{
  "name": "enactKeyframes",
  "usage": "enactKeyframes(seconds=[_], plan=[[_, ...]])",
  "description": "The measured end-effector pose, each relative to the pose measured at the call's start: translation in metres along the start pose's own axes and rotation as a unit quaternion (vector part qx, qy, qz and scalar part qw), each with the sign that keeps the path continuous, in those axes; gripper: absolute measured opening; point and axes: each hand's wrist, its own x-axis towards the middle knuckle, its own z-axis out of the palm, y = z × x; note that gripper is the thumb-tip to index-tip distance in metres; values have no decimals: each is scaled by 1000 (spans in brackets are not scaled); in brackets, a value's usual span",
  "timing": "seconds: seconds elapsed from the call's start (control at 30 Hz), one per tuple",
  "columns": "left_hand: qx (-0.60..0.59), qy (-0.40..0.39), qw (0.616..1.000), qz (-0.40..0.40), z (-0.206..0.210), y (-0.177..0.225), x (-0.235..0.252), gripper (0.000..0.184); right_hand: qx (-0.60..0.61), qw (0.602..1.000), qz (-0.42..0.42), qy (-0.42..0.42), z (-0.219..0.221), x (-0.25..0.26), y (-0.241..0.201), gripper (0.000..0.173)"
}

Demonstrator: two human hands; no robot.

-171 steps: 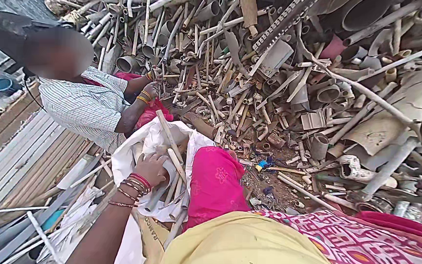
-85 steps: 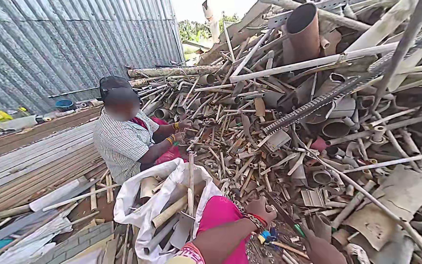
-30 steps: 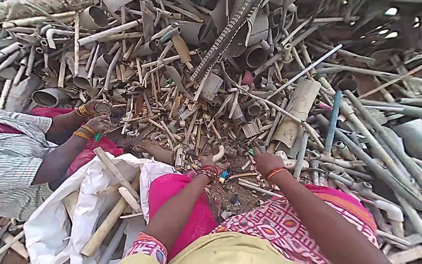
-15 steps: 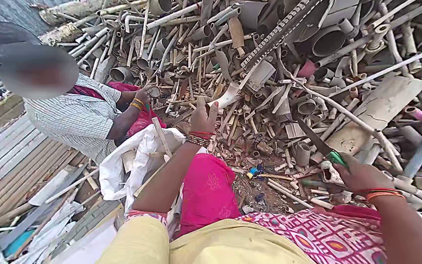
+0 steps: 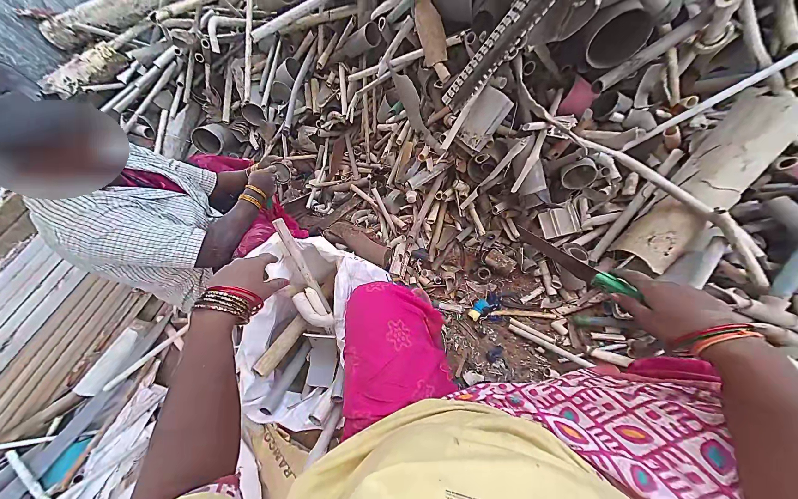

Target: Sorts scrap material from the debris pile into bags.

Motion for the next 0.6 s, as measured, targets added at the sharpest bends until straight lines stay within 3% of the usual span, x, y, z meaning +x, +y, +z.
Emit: enactKeyframes(seconds=[0.07, 0.27, 0.47, 0.6], plan=[[-6, 32, 999, 38, -7, 31, 5, 54, 10, 1000, 16, 4, -4, -1, -4, 51], [58, 22, 978, 199, -11, 152, 22, 51, 35, 998, 31, -29, -2, 5, 5, 50], [117, -138, 929, 322, 41, 275, 18, 51, -25, 988, 41, -147, 3, 30, -4, 51], [117, -241, 878, 396, 122, 305, 43, 51, -53, 982, 29, -181, 10, 45, -20, 51]])
